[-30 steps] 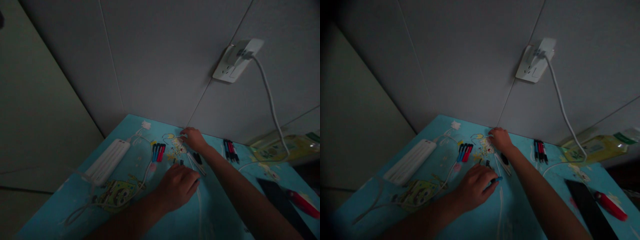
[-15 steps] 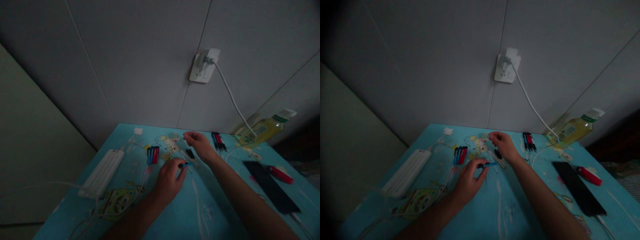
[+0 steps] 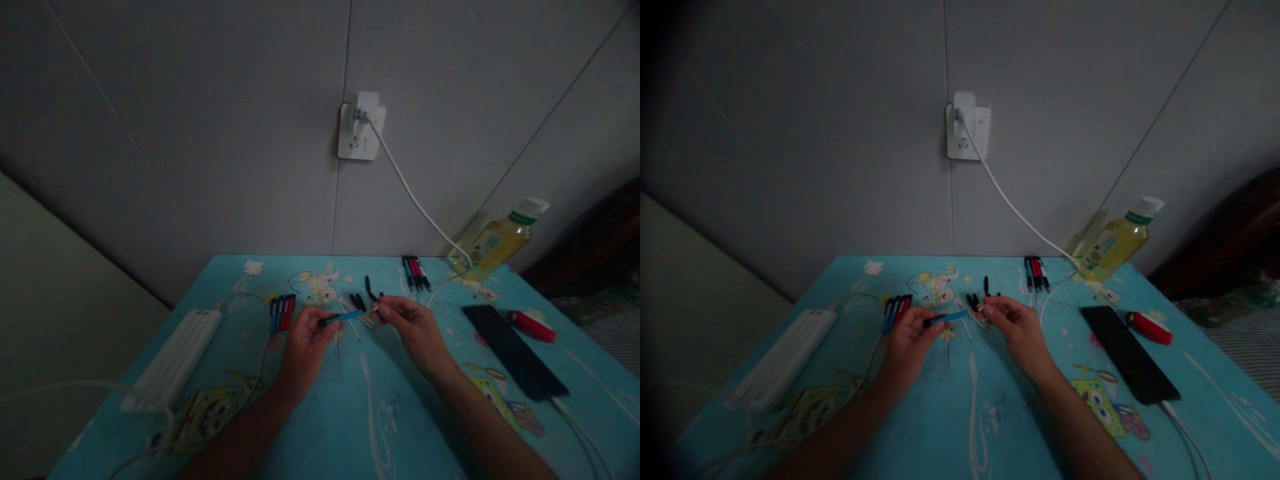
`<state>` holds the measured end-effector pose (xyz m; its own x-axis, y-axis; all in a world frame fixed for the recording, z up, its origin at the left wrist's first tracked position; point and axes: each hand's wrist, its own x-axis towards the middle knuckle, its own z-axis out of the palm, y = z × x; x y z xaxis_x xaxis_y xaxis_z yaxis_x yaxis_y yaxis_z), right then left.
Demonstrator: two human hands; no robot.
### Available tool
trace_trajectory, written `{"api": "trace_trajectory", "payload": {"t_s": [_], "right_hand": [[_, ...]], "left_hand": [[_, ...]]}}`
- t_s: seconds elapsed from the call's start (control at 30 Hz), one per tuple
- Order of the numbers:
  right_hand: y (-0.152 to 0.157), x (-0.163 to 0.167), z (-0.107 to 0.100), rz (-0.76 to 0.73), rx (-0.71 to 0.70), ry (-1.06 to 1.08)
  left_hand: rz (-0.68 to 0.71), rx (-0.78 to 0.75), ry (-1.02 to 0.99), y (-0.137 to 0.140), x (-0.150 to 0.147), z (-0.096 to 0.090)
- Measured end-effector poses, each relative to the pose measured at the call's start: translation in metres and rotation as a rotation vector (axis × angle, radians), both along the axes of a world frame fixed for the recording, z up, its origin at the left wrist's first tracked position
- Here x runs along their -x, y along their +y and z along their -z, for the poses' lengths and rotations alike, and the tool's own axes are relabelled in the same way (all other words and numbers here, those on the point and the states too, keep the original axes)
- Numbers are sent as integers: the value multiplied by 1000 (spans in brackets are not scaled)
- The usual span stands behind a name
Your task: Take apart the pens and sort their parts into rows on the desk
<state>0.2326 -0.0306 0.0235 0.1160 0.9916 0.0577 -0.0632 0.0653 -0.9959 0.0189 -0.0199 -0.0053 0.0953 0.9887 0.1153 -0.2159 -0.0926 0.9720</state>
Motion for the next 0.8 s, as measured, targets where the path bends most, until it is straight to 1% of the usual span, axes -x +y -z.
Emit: {"api": "trace_trajectory", "payload": {"t_s": [0.1,0.43,0.57,0.63,0.73,0.8], "right_hand": [[-7,2,-3,3,-12,-62],[-15,9,-7,-9,-15,-104],[-15,11,-4,7,-11,-120],[-15,11,-2,13,-16,-123],[-16,12,-2,4,-60,-151],[-19,14,-5,-31,-109,-208]], "left_hand": [[50,50,-49,-4,-2,-3],[115,39,-53,-8,-2,-4],[167,14,4,-10,-3,-3],[191,-12,67,-11,-2,-4],[248,-88,211,-14,-1,-6],[286,-129,263,-16,-1,-6]]}}
